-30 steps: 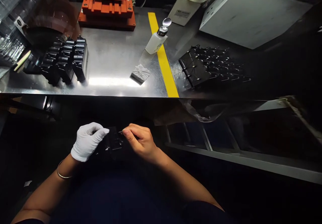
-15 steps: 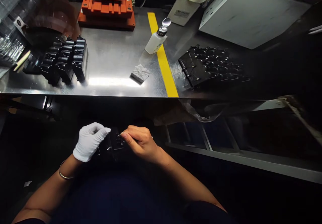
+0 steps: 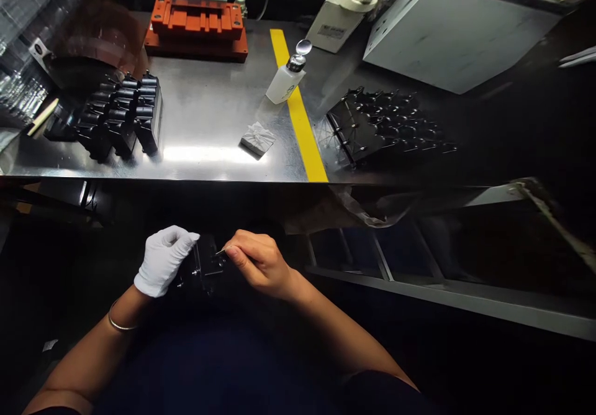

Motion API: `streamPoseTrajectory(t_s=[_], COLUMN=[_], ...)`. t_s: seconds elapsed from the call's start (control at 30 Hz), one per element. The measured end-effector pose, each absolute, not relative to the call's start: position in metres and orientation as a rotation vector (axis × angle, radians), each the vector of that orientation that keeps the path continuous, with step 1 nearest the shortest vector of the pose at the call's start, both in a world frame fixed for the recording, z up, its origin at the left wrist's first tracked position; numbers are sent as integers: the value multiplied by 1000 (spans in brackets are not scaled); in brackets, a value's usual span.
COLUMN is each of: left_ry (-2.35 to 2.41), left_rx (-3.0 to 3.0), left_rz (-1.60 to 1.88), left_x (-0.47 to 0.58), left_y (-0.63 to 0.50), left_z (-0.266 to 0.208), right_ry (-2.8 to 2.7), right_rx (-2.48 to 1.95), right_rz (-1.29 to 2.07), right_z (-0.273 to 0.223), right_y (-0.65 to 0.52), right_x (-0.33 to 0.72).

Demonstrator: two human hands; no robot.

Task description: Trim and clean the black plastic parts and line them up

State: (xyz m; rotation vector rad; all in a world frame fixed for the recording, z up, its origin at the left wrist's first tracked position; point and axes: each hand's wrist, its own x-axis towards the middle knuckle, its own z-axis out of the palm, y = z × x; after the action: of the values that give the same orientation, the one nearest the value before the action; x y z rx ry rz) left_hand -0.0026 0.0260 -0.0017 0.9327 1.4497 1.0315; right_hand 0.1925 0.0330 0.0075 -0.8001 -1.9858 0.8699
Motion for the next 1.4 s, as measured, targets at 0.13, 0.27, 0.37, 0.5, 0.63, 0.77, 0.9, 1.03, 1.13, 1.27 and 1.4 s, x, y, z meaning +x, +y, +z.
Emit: streamPoseTrajectory(t_s=[0.13, 0.27, 0.37, 0.5, 0.63, 0.77, 0.9, 1.03, 1.13, 1.27, 1.4], left_ry=[1468, 1467, 1461, 1380, 1386, 1376, 1449, 1524, 1560, 1600, 1618], left_rx=[942, 939, 940, 993, 1053, 1089, 1075, 1013, 964, 917, 911], left_rz=[1016, 1006, 988, 950, 1005, 989, 1015, 1029, 1031, 1028, 1026], left_x=[-2, -1, 0, -3, -7, -6, -2, 4, 9, 12, 14], left_y=[26, 25, 24, 24, 28, 30, 30, 33, 34, 32, 31], left_z=[-3, -3, -2, 0, 2, 2, -1, 0, 2, 3, 5], right_ry=[-2000, -2017, -2042, -2060, -2132, -2255, -2326, -2326, -2301, -2333, -2295], right_rx=[-797, -787, -759, -542, -647, -747, -803, -892, -936, -949, -960], right_rz=[813, 852, 1034, 1512, 1157, 804, 679, 438, 302, 253, 262], right_z=[7, 7, 8, 12, 14, 12, 10, 9, 7, 5, 2], right_y=[32, 34, 38, 43, 42, 39, 38, 39, 41, 42, 42], right_x=[192, 194, 199, 208, 205, 197, 196, 196, 195, 193, 194])
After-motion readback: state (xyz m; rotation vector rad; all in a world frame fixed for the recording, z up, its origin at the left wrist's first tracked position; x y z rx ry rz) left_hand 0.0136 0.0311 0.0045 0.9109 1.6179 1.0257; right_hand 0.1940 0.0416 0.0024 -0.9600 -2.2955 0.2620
